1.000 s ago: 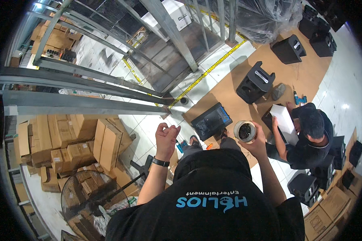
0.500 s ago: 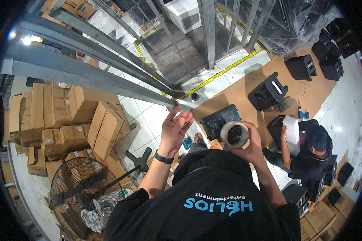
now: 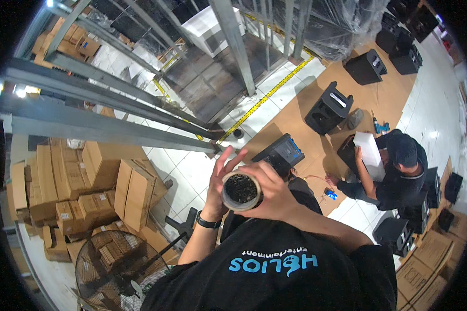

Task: The person sits on a stool and uses a cordless drill to fasten screws into the back panel of a black speaker. They retrieve screws from a container, position the speaker, and drive multiple screws into the casing.

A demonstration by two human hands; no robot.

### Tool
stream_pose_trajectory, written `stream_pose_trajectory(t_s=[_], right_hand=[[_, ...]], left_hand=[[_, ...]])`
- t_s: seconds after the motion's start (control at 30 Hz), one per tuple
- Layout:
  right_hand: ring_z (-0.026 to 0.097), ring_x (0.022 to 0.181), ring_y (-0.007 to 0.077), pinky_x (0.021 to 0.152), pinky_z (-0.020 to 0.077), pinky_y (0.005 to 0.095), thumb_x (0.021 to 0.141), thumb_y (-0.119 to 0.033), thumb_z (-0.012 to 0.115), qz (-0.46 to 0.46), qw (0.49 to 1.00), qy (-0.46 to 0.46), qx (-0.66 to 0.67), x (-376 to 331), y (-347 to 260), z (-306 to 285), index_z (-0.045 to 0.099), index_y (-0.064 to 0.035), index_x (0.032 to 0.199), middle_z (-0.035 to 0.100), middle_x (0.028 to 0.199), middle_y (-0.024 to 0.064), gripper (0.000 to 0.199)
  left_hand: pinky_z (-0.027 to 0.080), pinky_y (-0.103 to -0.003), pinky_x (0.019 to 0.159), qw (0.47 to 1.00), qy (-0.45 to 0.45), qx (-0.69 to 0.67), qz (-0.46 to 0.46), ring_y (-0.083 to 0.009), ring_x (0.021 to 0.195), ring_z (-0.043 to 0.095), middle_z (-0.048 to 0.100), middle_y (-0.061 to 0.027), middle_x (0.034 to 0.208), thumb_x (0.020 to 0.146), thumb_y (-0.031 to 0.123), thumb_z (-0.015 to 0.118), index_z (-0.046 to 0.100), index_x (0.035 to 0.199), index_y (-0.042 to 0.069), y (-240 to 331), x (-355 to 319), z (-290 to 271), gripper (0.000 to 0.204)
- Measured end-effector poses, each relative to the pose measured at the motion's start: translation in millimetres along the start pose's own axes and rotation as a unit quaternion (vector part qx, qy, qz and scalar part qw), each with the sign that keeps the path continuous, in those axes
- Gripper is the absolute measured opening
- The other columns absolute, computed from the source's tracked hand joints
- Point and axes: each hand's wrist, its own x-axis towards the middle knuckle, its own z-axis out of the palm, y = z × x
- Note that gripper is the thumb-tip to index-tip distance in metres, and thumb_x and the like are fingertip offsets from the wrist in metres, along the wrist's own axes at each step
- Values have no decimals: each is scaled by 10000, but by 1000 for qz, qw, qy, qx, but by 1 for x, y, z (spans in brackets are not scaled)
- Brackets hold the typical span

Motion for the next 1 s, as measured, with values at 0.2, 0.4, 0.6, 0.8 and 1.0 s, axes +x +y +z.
stream_pose_trajectory(t_s=[0.2,0.4,0.6,0.8,1.0], right_hand=[[659,1118,274,941,542,365,813,-215,874,155,970,69,173,-17,0,-29,592,54,1279,599,1242,185,608],[702,866,133,756,559,259,959,-10,695,275,909,109,293,-20,14,-43,720,63,1046,697,955,77,115],[690,867,107,730,566,247,957,-33,717,309,884,149,318,-24,8,-39,731,57,1052,725,967,76,132],[654,756,64,646,515,231,932,-64,734,325,891,176,265,-25,-1,-41,755,43,983,735,865,45,120],[650,707,59,609,504,220,915,-63,729,341,896,157,237,-21,-4,-47,747,41,938,728,813,36,109]], left_hand=[[551,-483,1030,997,-7,-60,-38,-410,1270,609,396,-270,1573,881,512,770,183,1636,101,9,-5,21,1041],[539,-418,1030,997,-46,-34,-45,-350,1271,617,361,-288,1597,879,516,775,94,1653,99,12,-5,47,1113],[506,-367,1049,996,-66,-21,-60,-289,1295,600,354,-292,1604,861,498,799,83,1656,79,11,-4,54,1149],[477,-384,1072,992,-97,20,-78,-295,1306,590,354,-291,1607,874,450,795,66,1656,65,16,-5,55,1136],[430,-389,1113,983,-162,65,-59,-298,1295,602,353,-261,1620,972,333,705,31,1657,68,21,-4,51,997]])
